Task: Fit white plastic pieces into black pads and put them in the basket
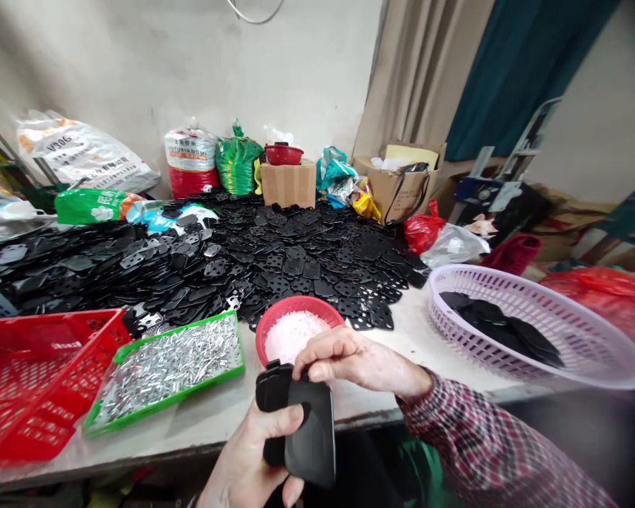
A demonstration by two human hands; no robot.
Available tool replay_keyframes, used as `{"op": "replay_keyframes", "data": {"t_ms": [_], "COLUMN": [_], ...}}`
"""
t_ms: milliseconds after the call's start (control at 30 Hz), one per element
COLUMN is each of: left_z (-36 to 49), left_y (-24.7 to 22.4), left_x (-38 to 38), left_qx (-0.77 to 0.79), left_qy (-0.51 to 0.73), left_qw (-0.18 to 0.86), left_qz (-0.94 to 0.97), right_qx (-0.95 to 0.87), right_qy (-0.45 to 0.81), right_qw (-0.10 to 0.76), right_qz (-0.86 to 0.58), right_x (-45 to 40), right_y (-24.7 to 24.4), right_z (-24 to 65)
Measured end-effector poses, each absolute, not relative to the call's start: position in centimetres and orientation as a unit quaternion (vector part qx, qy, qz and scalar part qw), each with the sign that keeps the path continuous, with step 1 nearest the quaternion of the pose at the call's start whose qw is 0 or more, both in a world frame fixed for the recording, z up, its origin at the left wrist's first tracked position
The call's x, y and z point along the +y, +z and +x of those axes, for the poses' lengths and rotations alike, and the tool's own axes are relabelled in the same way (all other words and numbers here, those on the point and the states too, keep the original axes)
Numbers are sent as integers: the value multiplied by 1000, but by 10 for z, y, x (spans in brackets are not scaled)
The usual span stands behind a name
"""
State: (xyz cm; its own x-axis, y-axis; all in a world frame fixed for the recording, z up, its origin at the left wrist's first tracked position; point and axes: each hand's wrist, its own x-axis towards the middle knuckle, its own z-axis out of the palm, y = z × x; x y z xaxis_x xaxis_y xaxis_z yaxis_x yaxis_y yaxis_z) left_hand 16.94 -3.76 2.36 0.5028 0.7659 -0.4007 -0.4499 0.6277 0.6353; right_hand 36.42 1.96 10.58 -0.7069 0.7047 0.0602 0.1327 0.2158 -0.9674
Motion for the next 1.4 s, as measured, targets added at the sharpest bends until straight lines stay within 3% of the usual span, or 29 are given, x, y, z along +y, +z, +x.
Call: {"op": "replay_keyframes", "data": {"t_ms": [233, 333, 400, 500, 600, 700, 767, 867, 1000, 1067, 1300, 1400], "left_z": [187, 183, 173, 158, 154, 159, 164, 168, 166, 164, 158, 161], "left_y": [43, 51, 53, 51, 45, 41, 42, 43, 42, 40, 36, 38], "left_x": [-35, -32, -29, -22, -16, -14, -14, -16, -18, -18, -16, -16], "left_qx": [390, 349, 330, 343, 391, 419, 426, 440, 458, 460, 452, 446], "left_qy": [445, 472, 500, 552, 588, 595, 591, 588, 582, 583, 593, 595], "left_qw": [742, 750, 757, 734, 691, 669, 661, 648, 639, 634, 622, 613], "left_qz": [315, 304, 261, 197, 154, 151, 177, 200, 208, 215, 239, 266], "right_qx": [-699, -660, -639, -600, -595, -690, -761, -831, -878, -869, -849, -819], "right_qy": [501, 361, 193, -59, -150, -73, 61, 127, 136, 143, 170, 238], "right_qw": [367, 447, 480, 394, 295, 339, 329, 250, 42, 19, 82, 205], "right_qz": [-356, -484, -569, -693, -733, -635, -555, -479, -458, -474, -494, -480], "right_x": [3, 4, 8, 13, 14, 15, 17, 29, 55, 66, 76, 70], "right_y": [95, 98, 106, 120, 123, 111, 99, 81, 59, 50, 44, 58], "right_z": [372, 418, 469, 551, 587, 551, 499, 419, 355, 341, 346, 352]}}
